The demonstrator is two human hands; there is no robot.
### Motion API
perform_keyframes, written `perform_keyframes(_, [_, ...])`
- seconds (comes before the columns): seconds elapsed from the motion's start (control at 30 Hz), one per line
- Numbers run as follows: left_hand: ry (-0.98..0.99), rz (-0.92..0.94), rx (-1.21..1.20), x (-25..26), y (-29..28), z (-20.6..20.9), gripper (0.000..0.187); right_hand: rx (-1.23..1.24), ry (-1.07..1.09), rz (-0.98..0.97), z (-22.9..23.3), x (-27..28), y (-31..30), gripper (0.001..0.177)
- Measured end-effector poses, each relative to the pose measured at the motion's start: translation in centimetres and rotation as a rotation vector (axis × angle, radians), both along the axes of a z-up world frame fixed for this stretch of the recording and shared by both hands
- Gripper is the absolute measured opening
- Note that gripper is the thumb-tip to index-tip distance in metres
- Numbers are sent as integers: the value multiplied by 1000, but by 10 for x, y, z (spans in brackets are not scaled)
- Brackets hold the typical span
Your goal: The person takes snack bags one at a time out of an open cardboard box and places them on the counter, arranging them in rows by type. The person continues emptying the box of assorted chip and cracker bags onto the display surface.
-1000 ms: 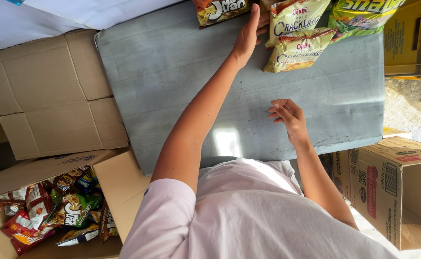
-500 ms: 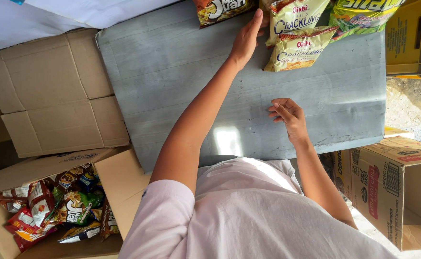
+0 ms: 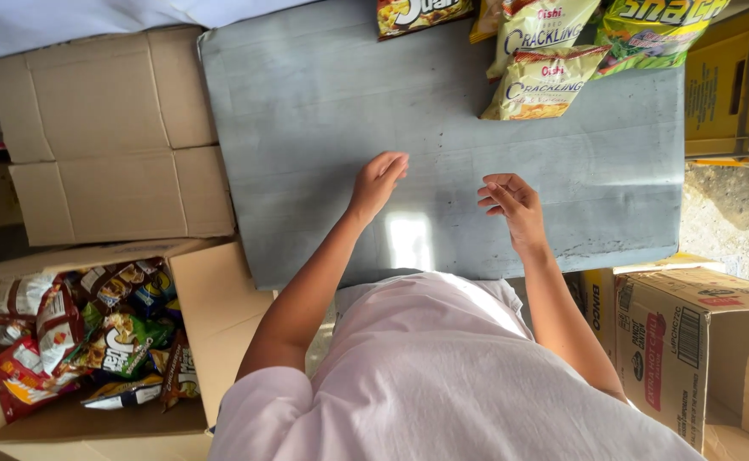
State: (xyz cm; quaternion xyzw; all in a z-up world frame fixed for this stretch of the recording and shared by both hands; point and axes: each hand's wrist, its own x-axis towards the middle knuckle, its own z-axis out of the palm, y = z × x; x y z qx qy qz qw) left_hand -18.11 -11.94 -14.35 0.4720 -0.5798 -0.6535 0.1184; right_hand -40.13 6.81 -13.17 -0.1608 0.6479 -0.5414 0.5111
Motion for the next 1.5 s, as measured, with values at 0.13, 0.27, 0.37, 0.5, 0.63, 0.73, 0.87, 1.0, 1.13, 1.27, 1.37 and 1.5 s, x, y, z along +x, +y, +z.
perform_keyframes(0.13, [11,178,3,61,29,-10,36,7,14,36,-2,13,2,35])
perform_keyframes(0.27, [22,306,18,101,61,-13,34,-7,-16,94,-1,31,-3,33])
perform_keyframes(0.37, [3,333,-35,124,78,0,33,-25,-29,160,-2,49,-12,31])
perform_keyframes(0.5, [17,344,-245,160,97,3,29,-85,23,296,6,80,-25,26])
perform_keyframes(0.63, [-69,416,-329,199,113,23,25,-75,-11,377,14,117,-36,24])
perform_keyframes(0.73, [-89,476,-333,230,125,35,25,-74,7,449,24,148,-41,23])
perform_keyframes(0.87, [-71,592,-391,273,141,50,22,-44,38,550,29,189,-42,26])
perform_keyframes(1.0, [-48,732,-503,316,154,52,20,-27,66,635,37,231,-41,28])
perform_keyframes(1.13, [-87,867,-485,355,159,67,19,-14,81,700,42,264,-41,28])
perform_keyframes(1.27, [-165,917,-711,392,164,71,20,-28,97,754,45,292,-39,29])
perform_keyframes(1.37, [-135,1027,-704,421,168,66,30,-22,116,784,46,309,-40,29])
perform_keyframes(1.5, [-55,1260,-721,468,172,48,40,-24,142,813,51,332,-42,28])
